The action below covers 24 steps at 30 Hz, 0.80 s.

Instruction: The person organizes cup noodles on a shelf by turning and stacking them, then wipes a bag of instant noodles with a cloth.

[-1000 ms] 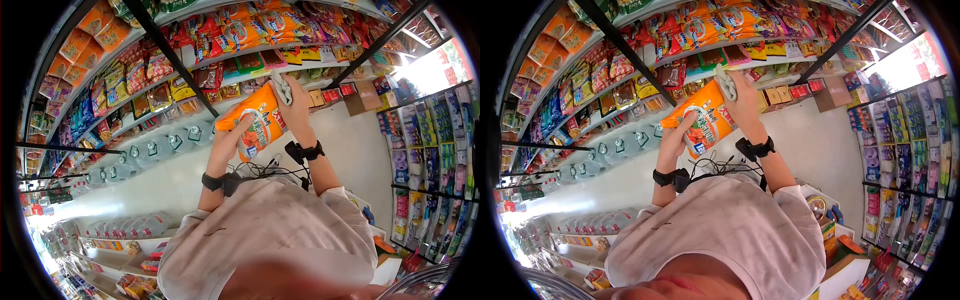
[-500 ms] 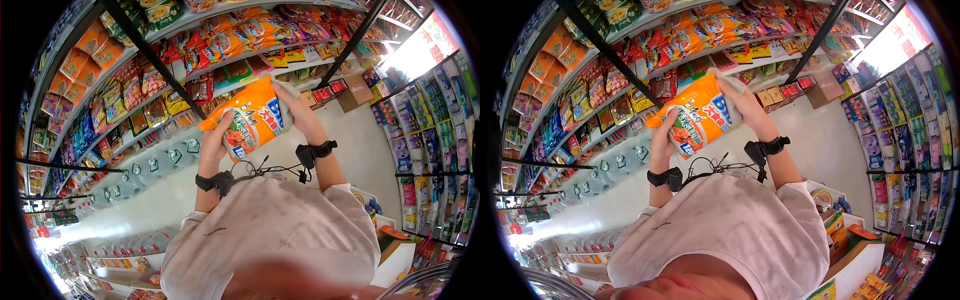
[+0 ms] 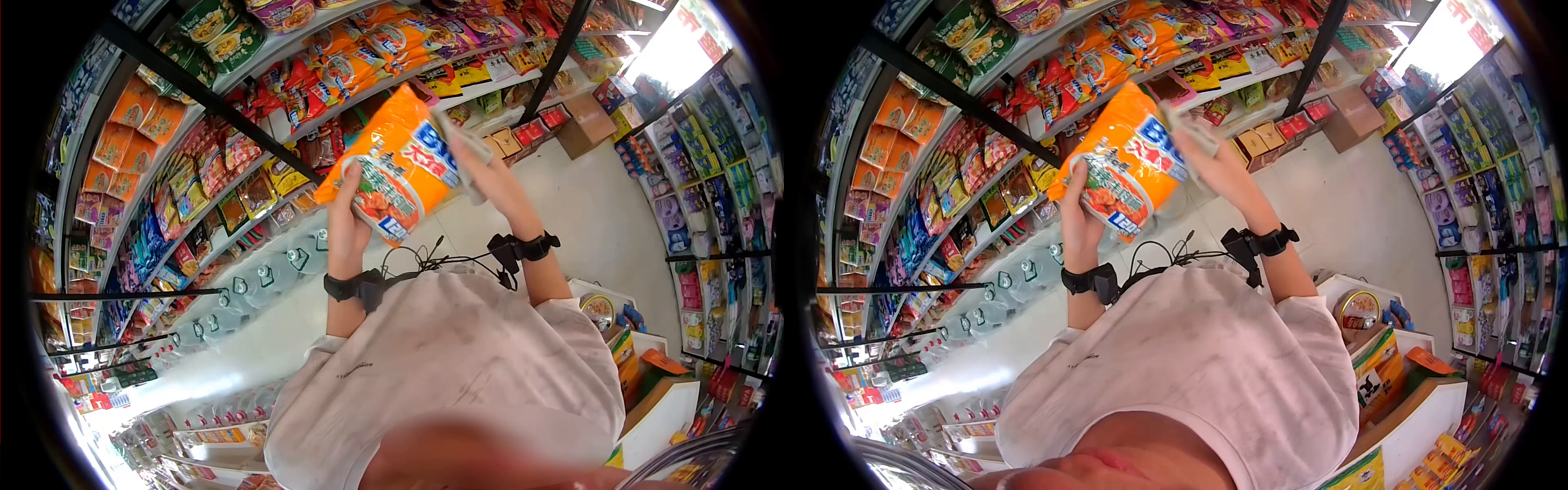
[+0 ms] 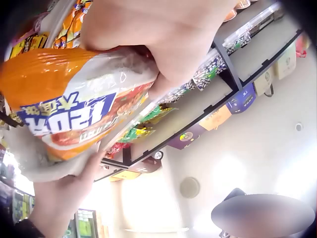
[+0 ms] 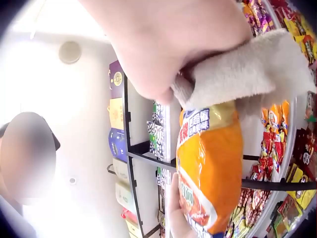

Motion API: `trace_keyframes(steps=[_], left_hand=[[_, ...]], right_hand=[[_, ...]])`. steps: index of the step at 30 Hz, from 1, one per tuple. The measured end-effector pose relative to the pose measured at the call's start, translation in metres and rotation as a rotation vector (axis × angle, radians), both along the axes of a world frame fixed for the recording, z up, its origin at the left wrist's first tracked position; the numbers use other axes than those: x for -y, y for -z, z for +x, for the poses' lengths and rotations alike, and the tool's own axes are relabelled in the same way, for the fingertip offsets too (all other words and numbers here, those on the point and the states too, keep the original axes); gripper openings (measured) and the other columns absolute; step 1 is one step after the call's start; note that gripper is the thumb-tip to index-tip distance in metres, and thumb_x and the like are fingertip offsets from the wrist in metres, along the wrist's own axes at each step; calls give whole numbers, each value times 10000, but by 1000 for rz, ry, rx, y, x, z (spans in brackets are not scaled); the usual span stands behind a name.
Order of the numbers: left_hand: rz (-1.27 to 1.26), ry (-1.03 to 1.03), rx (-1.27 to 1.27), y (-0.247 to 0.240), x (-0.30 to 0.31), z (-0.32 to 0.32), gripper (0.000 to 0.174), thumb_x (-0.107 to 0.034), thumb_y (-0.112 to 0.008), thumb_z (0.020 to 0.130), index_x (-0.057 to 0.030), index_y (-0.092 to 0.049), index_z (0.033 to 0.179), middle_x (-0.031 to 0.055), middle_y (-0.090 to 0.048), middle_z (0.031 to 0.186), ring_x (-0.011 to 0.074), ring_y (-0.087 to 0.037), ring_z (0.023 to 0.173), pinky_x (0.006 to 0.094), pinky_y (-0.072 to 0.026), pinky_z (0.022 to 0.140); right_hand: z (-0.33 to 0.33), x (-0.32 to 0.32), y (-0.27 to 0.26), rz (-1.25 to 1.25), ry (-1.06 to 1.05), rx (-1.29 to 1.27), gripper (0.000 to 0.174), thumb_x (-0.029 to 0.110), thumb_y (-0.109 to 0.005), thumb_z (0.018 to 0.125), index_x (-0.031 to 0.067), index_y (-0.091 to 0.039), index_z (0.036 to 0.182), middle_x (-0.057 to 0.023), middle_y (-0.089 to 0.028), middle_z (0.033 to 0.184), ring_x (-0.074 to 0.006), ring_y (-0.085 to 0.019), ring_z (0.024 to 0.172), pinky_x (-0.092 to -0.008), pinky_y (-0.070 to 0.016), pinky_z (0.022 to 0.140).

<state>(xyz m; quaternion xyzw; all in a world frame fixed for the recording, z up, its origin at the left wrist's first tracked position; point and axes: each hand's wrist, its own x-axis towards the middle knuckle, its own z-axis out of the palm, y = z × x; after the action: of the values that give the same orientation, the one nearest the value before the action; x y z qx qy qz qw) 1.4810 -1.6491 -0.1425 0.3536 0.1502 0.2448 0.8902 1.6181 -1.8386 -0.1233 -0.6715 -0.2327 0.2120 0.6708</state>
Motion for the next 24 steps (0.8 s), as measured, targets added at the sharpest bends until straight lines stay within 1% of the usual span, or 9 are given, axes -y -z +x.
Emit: trace_keyframes(steps=[1,5,8,11,12,15,16,20,24], left_hand=[[-28,6,-6,-1,1,2,366,-204,-668,979,17,-578,1256,114,-668,1208,199,-683,1054,352,-557,922],[-82,29,-19,-3,0,9,371,-214,-651,987,7,-563,1271,129,-669,1219,216,-678,1079,367,-547,947],[-104,127,-24,1,-4,10,399,-223,-633,995,6,-543,1309,116,-659,1244,213,-641,1155,384,-503,1006],[-72,259,31,-7,-4,14,445,-238,-621,1002,15,-517,1353,114,-632,1297,213,-612,1199,396,-477,1033],[-102,295,29,-5,-5,15,454,-209,-565,1025,12,-463,1408,136,-588,1360,252,-573,1253,437,-438,1086],[-30,193,17,0,3,18,464,-233,-555,1037,7,-451,1420,125,-568,1389,252,-546,1286,432,-412,1109],[-10,158,79,2,5,22,469,-240,-547,1045,-3,-436,1435,114,-548,1412,238,-525,1308,418,-405,1114],[19,85,131,-7,21,35,502,-207,-575,1041,-13,-406,1472,76,-538,1420,185,-541,1276,385,-441,1065],[217,220,156,0,33,22,706,-215,-610,1013,1,-231,1568,126,-428,1519,234,-441,1377,419,-356,1138]], right_hand=[[-1,3,-1,-86,-122,-41,415,367,-647,992,6,-621,1196,30,-582,913,-63,-502,765,-242,-437,669],[11,1,14,-168,140,628,355,266,-715,942,7,-642,1175,-56,-625,808,-113,-549,713,-297,-474,663],[15,-2,10,-89,186,482,319,221,-735,918,9,-656,1143,-109,-646,804,-129,-567,708,-315,-488,684],[23,4,12,2,234,461,285,220,-728,929,8,-675,1112,-84,-685,822,-129,-573,699,-308,-484,686],[28,12,10,-46,158,187,334,283,-696,964,9,-664,1152,-74,-711,972,-120,-610,814,-299,-497,761],[36,1,28,536,447,-182,437,375,-626,1007,16,-620,1257,-66,-665,1159,-118,-612,1000,-293,-497,866],[41,5,28,544,420,-227,555,429,-564,1031,22,-503,1403,-77,-587,1329,-138,-580,1160,-295,-485,956],[21,-9,17,692,153,-478,529,362,-576,1034,41,-450,1435,-77,-577,1350,-166,-571,1222,-333,-489,1003],[23,-18,-2,603,199,-489,441,317,-631,1010,47,-530,1343,-64,-634,1247,-133,-629,1122,-299,-535,914]])
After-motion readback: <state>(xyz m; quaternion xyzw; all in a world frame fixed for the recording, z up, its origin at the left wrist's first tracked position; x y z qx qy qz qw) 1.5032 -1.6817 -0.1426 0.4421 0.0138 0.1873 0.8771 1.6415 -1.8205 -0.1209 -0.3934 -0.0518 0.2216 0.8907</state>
